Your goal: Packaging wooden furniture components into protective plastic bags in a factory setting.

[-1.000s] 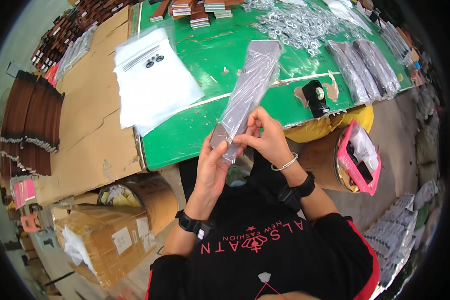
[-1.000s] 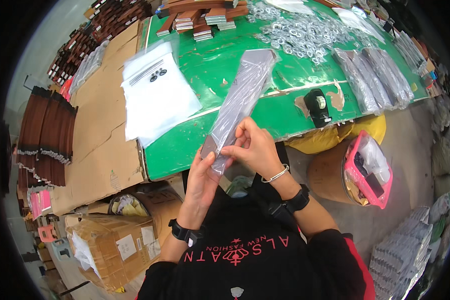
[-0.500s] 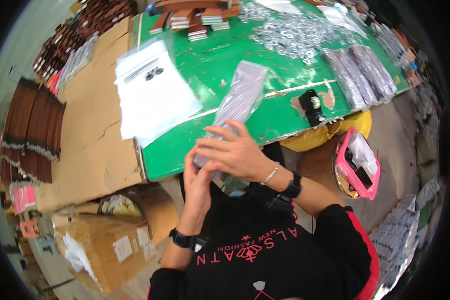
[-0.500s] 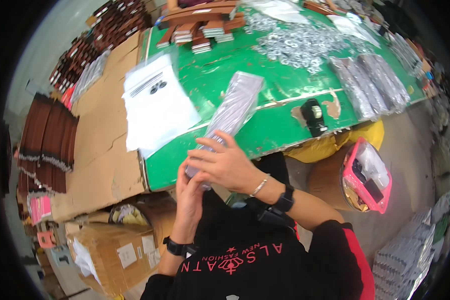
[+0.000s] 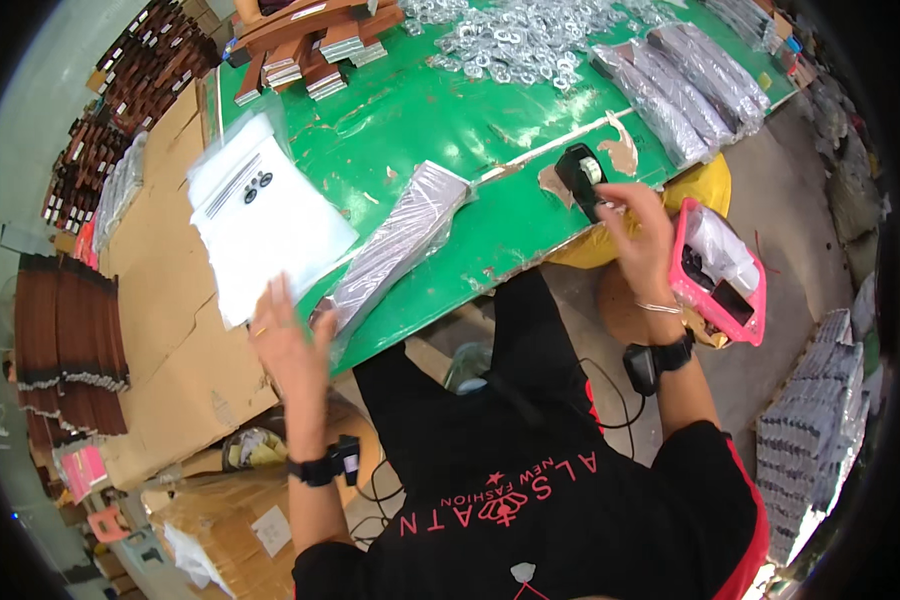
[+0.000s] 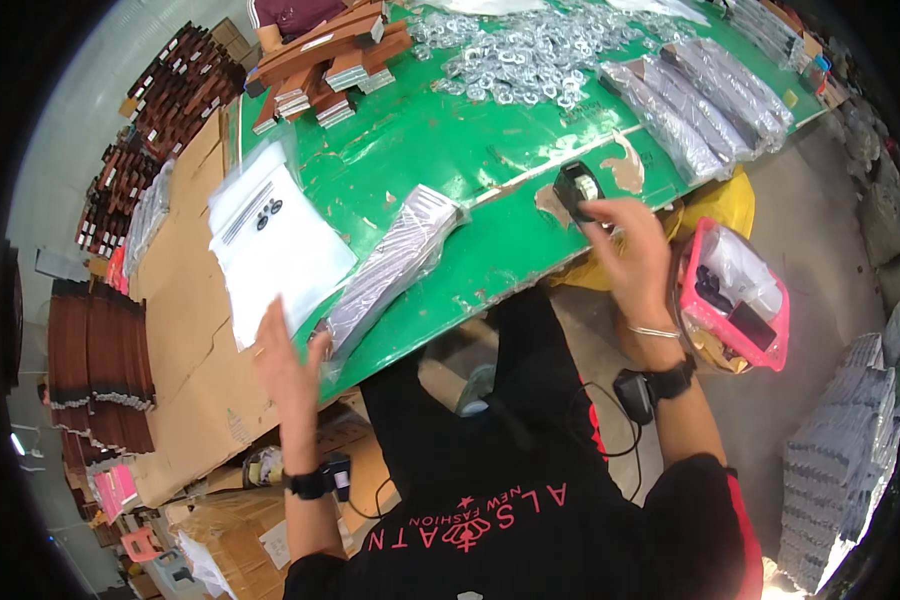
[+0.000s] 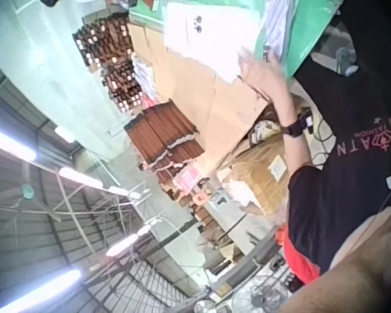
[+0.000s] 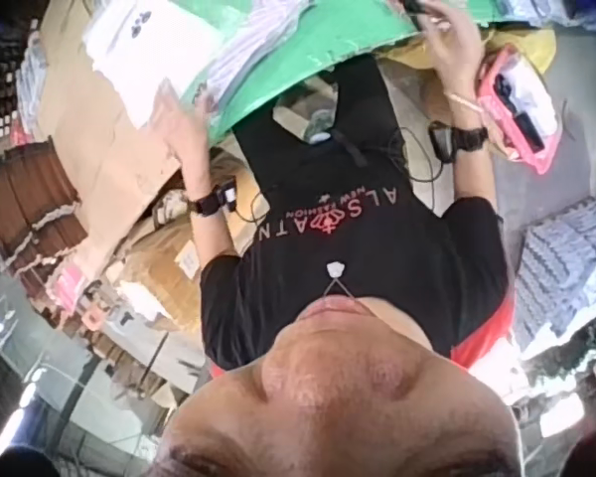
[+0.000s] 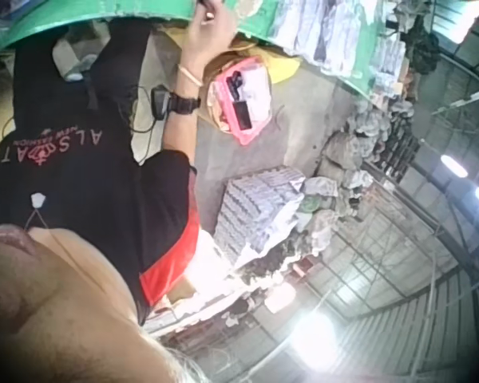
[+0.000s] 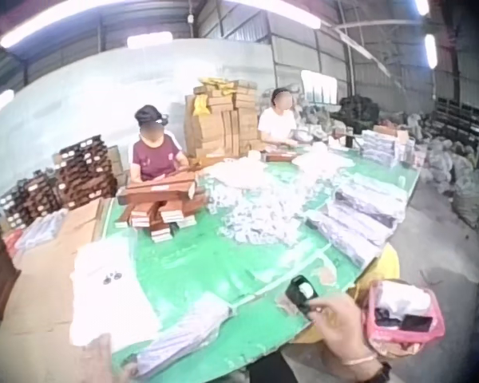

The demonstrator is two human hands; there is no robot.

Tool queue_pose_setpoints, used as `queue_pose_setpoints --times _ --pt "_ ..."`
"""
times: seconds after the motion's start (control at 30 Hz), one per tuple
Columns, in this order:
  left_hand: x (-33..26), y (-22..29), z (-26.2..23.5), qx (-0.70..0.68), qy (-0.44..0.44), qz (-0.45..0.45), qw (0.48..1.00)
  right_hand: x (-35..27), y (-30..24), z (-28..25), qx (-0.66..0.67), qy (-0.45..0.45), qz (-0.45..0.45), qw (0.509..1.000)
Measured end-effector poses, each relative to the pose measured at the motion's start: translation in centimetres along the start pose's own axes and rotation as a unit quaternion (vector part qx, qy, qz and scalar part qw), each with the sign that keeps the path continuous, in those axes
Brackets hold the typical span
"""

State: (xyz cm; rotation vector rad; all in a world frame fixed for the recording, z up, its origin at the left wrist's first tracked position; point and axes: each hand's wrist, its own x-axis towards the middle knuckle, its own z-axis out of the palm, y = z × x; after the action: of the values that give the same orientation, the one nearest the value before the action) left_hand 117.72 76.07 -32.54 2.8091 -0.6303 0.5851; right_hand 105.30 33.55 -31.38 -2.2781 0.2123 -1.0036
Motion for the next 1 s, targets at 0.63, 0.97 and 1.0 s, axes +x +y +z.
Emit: queue_pose_setpoints --times 0.63,0.97,1.0 --pt "7.5 6.0 5.0 -0.281 -0.255 0.047 0.924 6.1 -3.2 15.1 0.085 -0.34 -0.204 0.914" --pt "8.9 10.2 4.9 -0.203 -0.096 -0.006 0.974 9.6 -2.7 17.6 0.079 -0.362 -0.154 0.916" --pt "9.4 9.7 5.2 -0.223 -0.104 -0.026 0.969 9.7 -2.1 18.7 0.094 -0.349 -0.153 0.92"
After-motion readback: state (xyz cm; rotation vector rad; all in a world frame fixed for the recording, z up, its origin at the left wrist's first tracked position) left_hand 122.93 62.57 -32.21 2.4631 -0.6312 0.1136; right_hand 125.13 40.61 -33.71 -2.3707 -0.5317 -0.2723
